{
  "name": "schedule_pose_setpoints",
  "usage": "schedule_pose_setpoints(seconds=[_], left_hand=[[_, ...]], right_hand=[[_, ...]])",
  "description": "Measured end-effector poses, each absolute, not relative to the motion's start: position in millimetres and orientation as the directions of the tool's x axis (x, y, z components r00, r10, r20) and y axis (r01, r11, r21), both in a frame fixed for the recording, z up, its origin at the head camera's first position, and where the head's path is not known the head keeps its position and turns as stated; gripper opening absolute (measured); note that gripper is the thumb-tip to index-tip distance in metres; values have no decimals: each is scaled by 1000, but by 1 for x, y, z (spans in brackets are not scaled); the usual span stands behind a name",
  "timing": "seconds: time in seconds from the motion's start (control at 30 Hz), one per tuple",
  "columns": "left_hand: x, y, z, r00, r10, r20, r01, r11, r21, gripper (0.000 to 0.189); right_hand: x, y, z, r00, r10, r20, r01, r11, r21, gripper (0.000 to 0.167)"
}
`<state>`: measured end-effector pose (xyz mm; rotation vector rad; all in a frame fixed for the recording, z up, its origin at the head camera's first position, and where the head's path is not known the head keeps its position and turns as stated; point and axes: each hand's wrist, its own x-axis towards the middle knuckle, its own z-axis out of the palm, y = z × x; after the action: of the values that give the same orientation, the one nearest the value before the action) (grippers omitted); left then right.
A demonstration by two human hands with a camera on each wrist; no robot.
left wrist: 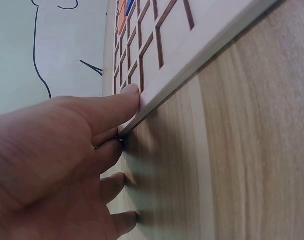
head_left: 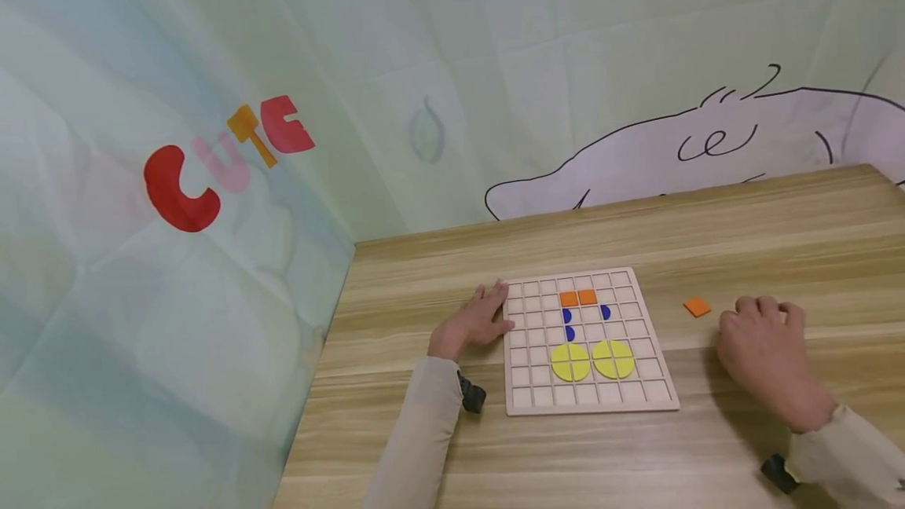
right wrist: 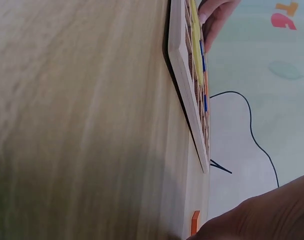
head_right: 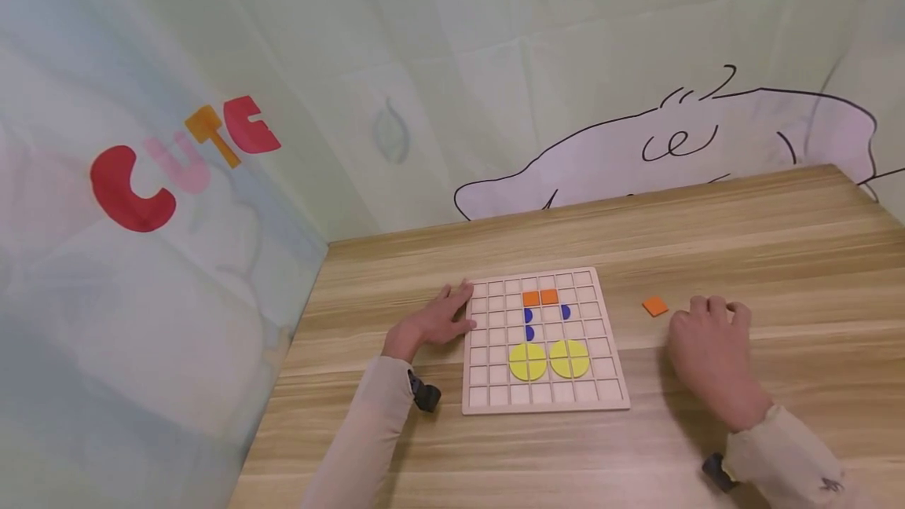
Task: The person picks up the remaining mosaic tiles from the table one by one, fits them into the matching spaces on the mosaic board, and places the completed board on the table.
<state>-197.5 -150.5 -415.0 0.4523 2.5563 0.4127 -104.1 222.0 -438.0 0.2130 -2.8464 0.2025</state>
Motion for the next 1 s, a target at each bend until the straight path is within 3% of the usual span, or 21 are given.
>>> schedule_pose_setpoints(seconds=[0.2,1.0], left_hand=[[-198,-150,-416,-816,387,-430,235,901,364,69],[-199,-152,-418,-817,391,-425,238,899,368,70]], right_hand=[[-105,223,-438,-931,-150,332,-186,979,-80,29],[-105,221,-433,-963,-168,213,-182,982,-48,23]])
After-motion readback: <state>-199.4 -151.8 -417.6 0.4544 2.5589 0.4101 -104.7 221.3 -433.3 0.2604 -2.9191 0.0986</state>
